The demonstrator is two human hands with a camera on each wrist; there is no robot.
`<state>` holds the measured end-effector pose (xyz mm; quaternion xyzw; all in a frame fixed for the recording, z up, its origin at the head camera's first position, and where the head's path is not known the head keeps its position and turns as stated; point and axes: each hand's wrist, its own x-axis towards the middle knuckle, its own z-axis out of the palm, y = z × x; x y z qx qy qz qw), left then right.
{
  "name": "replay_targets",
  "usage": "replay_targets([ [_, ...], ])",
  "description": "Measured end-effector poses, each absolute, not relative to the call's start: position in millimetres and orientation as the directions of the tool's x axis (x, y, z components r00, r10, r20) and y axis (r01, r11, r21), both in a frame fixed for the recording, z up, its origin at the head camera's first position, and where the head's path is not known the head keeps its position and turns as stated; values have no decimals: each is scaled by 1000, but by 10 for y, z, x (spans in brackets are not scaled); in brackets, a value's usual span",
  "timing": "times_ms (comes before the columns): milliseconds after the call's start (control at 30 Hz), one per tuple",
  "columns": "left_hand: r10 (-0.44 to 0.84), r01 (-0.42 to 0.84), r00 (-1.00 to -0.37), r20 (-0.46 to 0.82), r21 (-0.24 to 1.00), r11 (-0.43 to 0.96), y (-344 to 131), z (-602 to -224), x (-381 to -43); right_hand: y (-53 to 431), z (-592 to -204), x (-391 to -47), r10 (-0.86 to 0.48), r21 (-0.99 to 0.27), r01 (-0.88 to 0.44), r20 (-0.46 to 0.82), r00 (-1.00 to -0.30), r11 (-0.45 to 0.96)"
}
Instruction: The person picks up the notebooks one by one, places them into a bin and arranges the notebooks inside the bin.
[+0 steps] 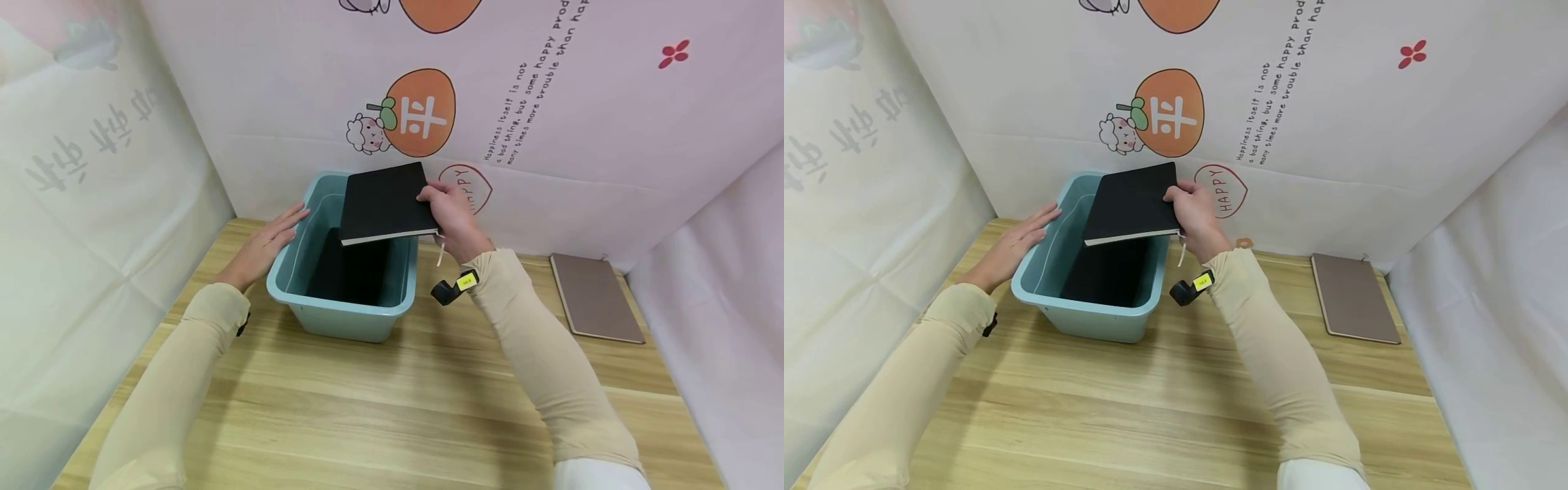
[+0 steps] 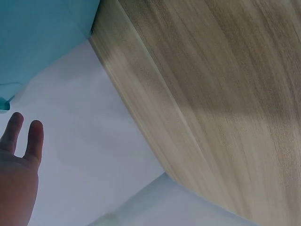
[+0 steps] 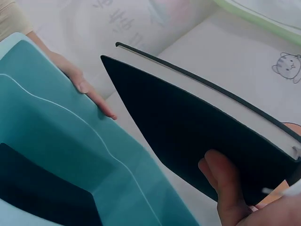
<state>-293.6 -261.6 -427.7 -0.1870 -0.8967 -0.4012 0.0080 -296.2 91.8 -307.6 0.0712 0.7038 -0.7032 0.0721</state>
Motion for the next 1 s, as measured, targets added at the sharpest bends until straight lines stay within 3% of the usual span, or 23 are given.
replay_targets([
  [1000, 328, 353, -927, 182, 720, 598, -2607, -4263, -2931, 376, -3357, -3136, 2, -963, 263, -264, -965, 52],
])
